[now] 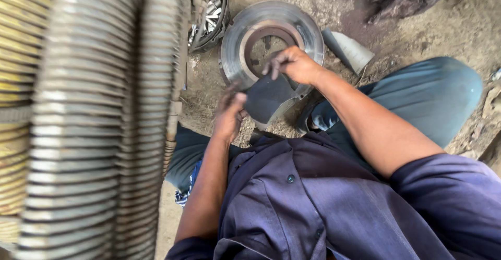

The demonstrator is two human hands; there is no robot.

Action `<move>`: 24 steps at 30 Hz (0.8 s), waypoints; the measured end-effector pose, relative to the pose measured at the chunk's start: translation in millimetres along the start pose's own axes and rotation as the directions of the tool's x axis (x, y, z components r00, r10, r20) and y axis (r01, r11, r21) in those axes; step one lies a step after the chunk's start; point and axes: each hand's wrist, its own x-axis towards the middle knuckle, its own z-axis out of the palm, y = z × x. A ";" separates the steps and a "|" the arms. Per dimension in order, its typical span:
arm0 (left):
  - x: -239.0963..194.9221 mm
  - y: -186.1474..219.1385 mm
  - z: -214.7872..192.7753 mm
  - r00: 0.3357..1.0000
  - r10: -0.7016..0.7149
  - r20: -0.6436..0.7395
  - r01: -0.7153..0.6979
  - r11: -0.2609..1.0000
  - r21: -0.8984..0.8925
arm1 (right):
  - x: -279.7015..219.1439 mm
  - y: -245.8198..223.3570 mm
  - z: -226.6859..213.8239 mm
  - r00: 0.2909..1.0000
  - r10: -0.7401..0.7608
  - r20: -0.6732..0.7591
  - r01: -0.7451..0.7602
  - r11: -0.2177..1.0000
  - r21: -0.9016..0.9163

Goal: The person scrubs a metal brake drum with a sanding pad and wipes it with a cloth. They then flip the drum and continue scrubbing both sides, occasionally wiping away debris.

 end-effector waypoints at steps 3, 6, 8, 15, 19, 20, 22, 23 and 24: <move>1.4 -2.2 2.4 0.994 0.059 -0.096 -0.044 0.987 0.153 | 6.5 -19.9 9.9 0.958 0.216 -0.189 -0.205 0.976 0.076; -2.4 -6.2 -15.0 0.973 0.203 -0.109 -0.204 0.979 0.003 | -5.2 -37.9 35.1 0.938 0.341 -0.061 -0.141 0.538 0.831; -7.8 -7.7 -20.0 0.956 0.269 -0.115 -0.282 0.951 -0.123 | -18.8 -49.9 58.4 0.965 0.261 0.021 -0.081 0.221 0.972; -31.3 10.5 13.7 0.955 0.294 0.037 -0.295 0.932 0.211 | -43.0 -75.9 100.8 0.895 0.202 -0.397 -0.112 0.965 0.238; -43.4 15.4 9.5 0.928 0.360 0.097 -0.372 0.877 0.303 | -38.3 -90.9 90.7 0.904 -0.012 -0.427 -0.054 0.989 -0.141; -40.0 19.3 6.7 0.929 0.365 0.052 -0.366 0.893 0.261 | -34.2 -95.2 86.1 0.907 0.015 -0.421 -0.106 0.975 -0.194; -40.0 15.7 3.6 0.933 0.356 -0.041 -0.346 0.924 0.162 | -39.6 -97.1 81.7 0.907 0.082 -0.414 -0.222 0.928 -0.301; -37.3 13.5 3.1 0.933 0.354 -0.061 -0.335 0.919 0.209 | -42.7 -94.7 81.3 0.930 0.113 -0.350 -0.204 0.951 -0.233; -34.4 10.3 2.9 0.933 0.351 -0.081 -0.322 0.912 0.254 | -45.7 -89.7 79.0 0.949 0.140 -0.283 -0.191 0.968 -0.162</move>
